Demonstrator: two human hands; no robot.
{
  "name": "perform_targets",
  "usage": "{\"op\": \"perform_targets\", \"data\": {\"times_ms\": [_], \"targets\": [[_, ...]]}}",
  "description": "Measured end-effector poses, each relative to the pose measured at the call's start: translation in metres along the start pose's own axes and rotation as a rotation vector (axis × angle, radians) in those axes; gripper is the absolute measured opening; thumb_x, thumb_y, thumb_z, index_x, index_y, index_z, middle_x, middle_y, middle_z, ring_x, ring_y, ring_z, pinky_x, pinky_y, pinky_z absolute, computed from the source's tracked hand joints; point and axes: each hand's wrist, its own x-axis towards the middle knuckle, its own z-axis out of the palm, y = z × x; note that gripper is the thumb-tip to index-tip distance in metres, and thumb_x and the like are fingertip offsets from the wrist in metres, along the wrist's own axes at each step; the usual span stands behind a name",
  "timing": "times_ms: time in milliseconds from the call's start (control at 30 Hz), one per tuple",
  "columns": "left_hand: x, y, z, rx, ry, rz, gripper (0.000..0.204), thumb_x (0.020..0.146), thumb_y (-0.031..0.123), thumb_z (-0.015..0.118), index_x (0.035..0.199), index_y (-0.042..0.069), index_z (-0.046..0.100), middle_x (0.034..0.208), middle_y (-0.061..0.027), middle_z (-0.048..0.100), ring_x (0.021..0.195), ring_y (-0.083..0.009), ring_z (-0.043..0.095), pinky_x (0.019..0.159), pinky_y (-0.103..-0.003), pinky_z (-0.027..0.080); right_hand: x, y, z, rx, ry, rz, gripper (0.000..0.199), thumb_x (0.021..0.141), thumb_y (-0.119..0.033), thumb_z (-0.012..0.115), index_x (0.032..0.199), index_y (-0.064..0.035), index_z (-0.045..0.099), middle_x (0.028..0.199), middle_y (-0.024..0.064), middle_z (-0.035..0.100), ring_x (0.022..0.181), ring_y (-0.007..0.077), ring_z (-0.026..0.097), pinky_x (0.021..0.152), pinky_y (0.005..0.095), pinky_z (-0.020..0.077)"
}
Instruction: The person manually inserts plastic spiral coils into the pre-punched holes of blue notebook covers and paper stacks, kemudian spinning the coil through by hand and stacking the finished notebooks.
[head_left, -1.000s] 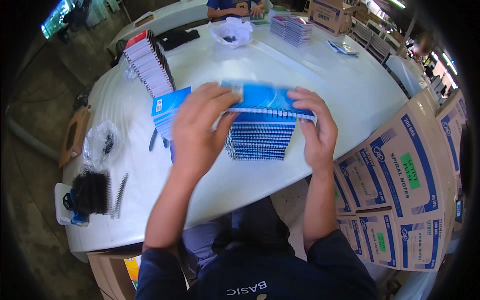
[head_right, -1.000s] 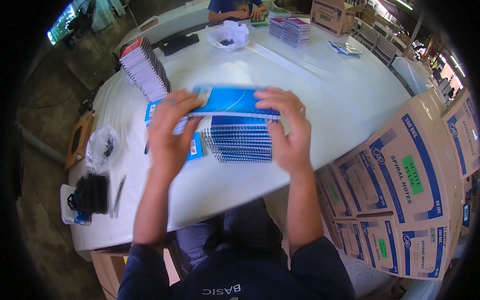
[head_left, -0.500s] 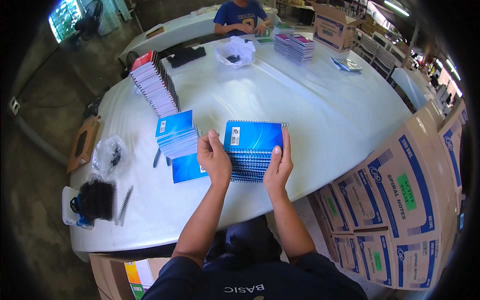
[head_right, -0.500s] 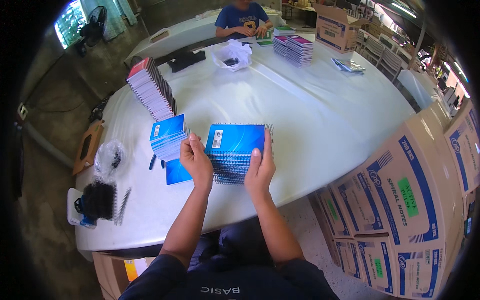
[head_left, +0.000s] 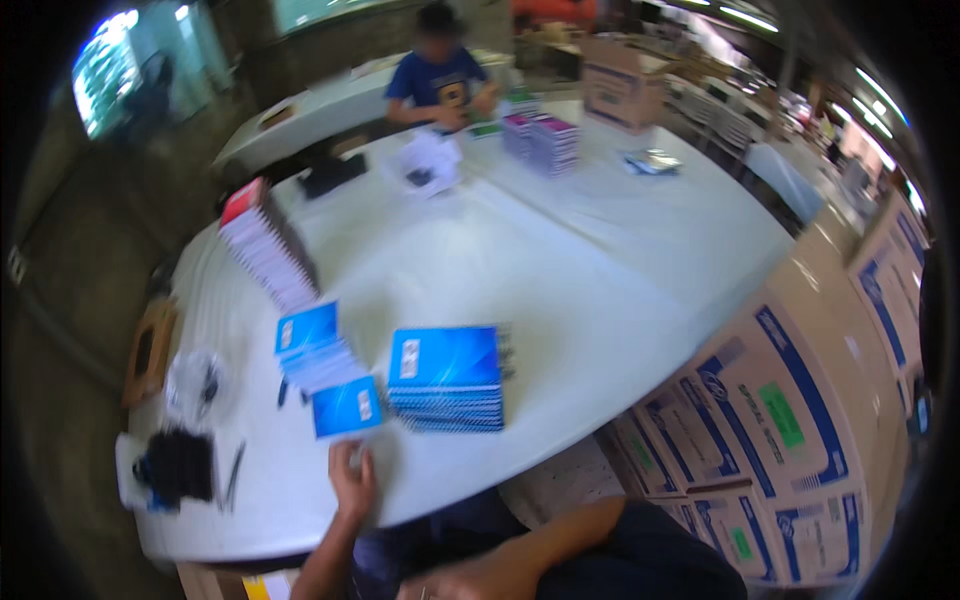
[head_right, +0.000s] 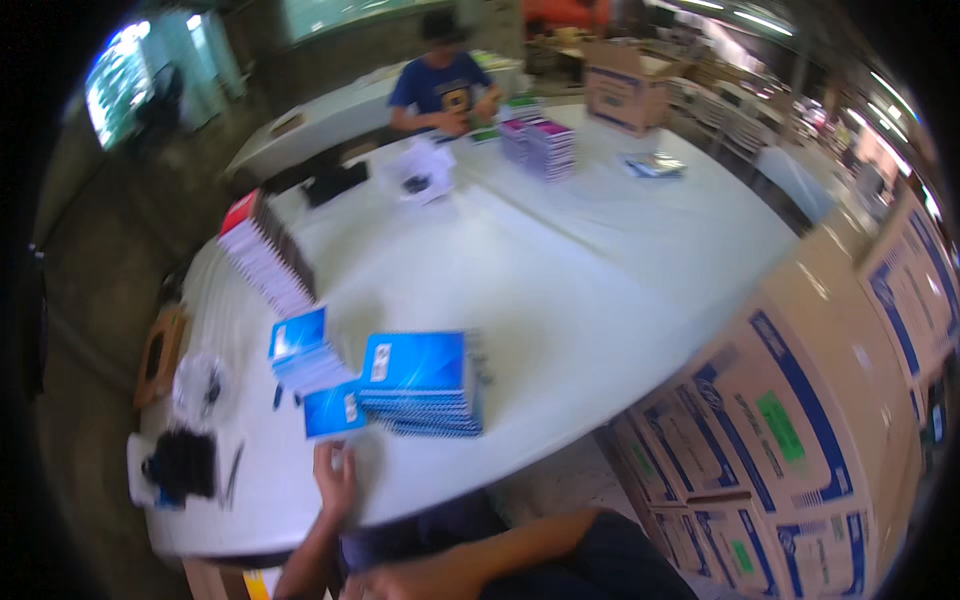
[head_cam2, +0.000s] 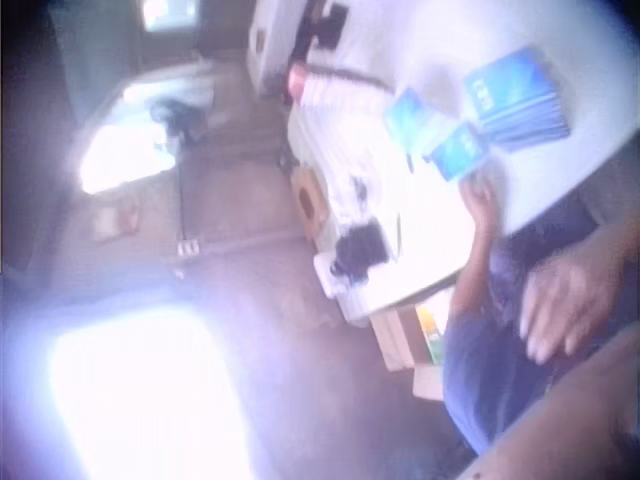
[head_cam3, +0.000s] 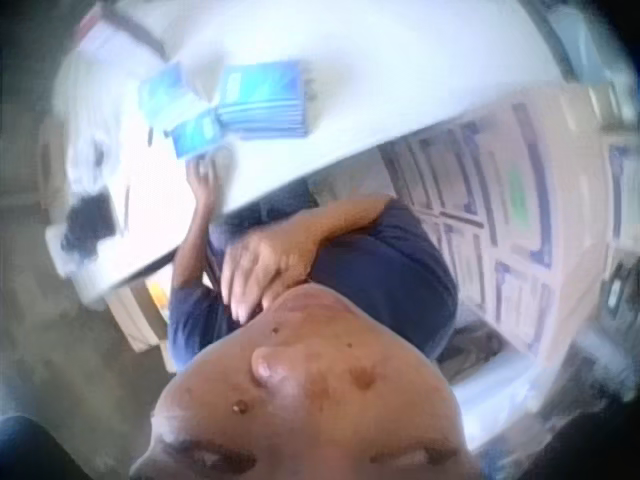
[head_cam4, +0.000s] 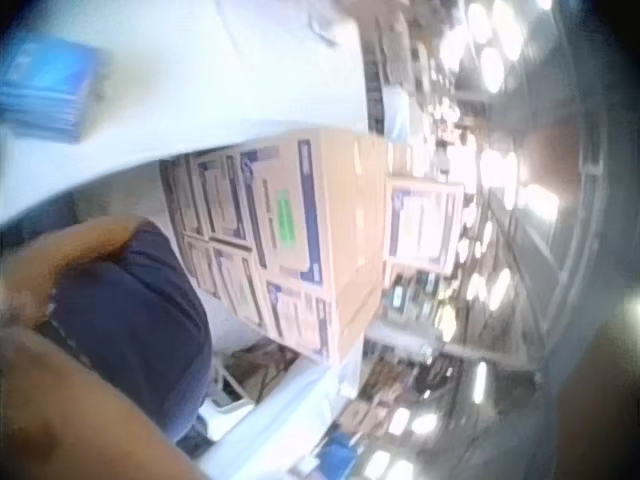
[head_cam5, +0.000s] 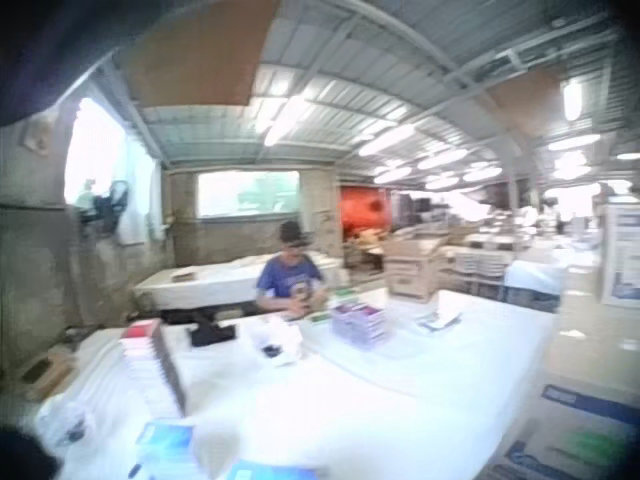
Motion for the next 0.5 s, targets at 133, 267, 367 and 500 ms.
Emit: {"op": "perform_targets", "data": {"times_ms": [133,267,367,500], "targets": [[-0.01,-0.006,0.001,-0.039,0.003,-0.074,0.011,0.079,-0.002,0.057,0.09,-0.001,0.058,0.086,-0.0147,0.056,0.074,-0.0248,0.055,0.066,-0.035,0.045,-0.003,0.021,-0.003,0.122,-0.03,0.068,0.018,0.088,-0.019,0.058,0.101,-0.0074,0.062,0.12,0.0126,0.055,0.117,0.0312,0.049,0.095,0.0437,0.0376],[-0.01,0.003,0.005,0.008,-0.078,-0.031,0.01,0.077,-0.003,0.057,0.086,0.001,0.059,0.079,-0.0133,0.058,0.07,-0.0254,0.056,0.063,-0.035,0.045,-0.004,0.016,-0.007,0.125,0.001,0.095,0.018,0.088,-0.02,0.059,0.1,-0.0066,0.062,0.121,0.0135,0.055,0.115,0.0317,0.049,0.094,0.0438,0.0383],[-0.006,-0.002,0.006,0.057,-0.138,0.149,0.011,0.075,-0.002,0.058,0.085,0.002,0.06,0.076,-0.0127,0.059,0.071,-0.029,0.056,0.065,-0.038,0.045,-0.004,0.017,-0.005,0.131,0.025,0.1,0.018,0.087,-0.021,0.06,0.098,-0.0061,0.062,0.121,0.0142,0.055,0.114,0.0321,0.05,0.093,0.0439,0.0388],[-0.003,-0.005,0.003,0.081,-0.203,0.201,0.013,0.072,0.0,0.06,0.085,0.003,0.061,0.076,-0.0122,0.06,0.073,-0.0309,0.057,0.068,-0.041,0.045,0.002,0.018,-0.003,0.142,0.023,0.108,0.019,0.087,-0.021,0.061,0.096,-0.0053,0.063,0.121,0.0151,0.055,0.113,0.0326,0.051,0.092,0.044,0.0395]]}}
